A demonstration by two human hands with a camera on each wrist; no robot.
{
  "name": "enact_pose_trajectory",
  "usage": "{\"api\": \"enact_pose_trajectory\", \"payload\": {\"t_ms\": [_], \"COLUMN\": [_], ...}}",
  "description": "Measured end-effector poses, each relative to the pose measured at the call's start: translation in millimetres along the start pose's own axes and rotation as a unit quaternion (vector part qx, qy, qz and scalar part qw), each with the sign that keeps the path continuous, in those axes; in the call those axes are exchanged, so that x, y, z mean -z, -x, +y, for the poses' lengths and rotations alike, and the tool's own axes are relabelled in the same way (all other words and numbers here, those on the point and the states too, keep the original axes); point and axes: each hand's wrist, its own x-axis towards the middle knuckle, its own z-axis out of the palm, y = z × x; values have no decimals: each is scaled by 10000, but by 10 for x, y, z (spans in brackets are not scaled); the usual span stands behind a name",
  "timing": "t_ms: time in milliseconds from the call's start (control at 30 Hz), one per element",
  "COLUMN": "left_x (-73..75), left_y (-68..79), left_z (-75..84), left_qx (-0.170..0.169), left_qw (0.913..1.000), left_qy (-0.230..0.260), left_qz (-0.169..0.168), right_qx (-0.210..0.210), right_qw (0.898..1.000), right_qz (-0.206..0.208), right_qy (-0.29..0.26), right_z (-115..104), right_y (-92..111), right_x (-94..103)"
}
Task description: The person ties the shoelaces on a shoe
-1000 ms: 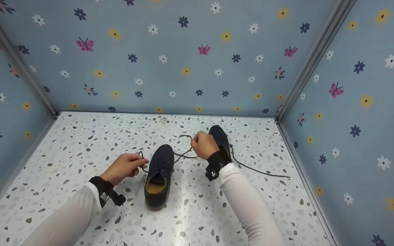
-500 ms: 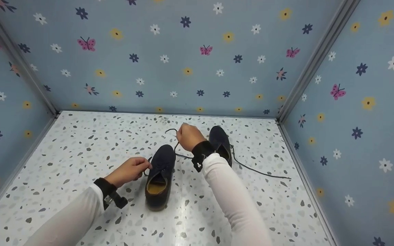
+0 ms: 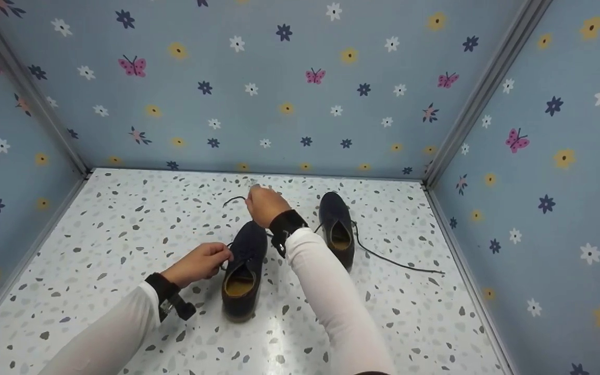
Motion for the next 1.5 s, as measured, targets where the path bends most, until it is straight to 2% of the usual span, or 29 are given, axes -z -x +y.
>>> {"api": "enact_pose_trajectory", "payload": {"t_ms": [100,233,500,733,1100,1500], "left_x": [0,-1,7,56,100,118], "left_y": [-10,-8,-5,-13,-33,-53], "left_z": [-13,-5,6,15,38,47], "left_qx": [-96,-36,211,335,298,528], "left_qw": [9999,9999,9995,9961,9842,9664], "left_qy": [29,72,244,815,1595,2193], "left_qz": [-56,-77,56,91,710,1236], "right_qx": [228,361,7,-209,-129,312], "right_qw": [9994,9976,9980,9976,9968,9941], "right_qz": [-59,-148,-103,-57,-129,-300], "right_qy": [-235,-577,-632,-653,-780,-998], "right_z": [-56,-62,135,321,414,296], "right_y": [-14,6,105,206,323,417], "right_x": [-1,32,96,145,91,-188]}}
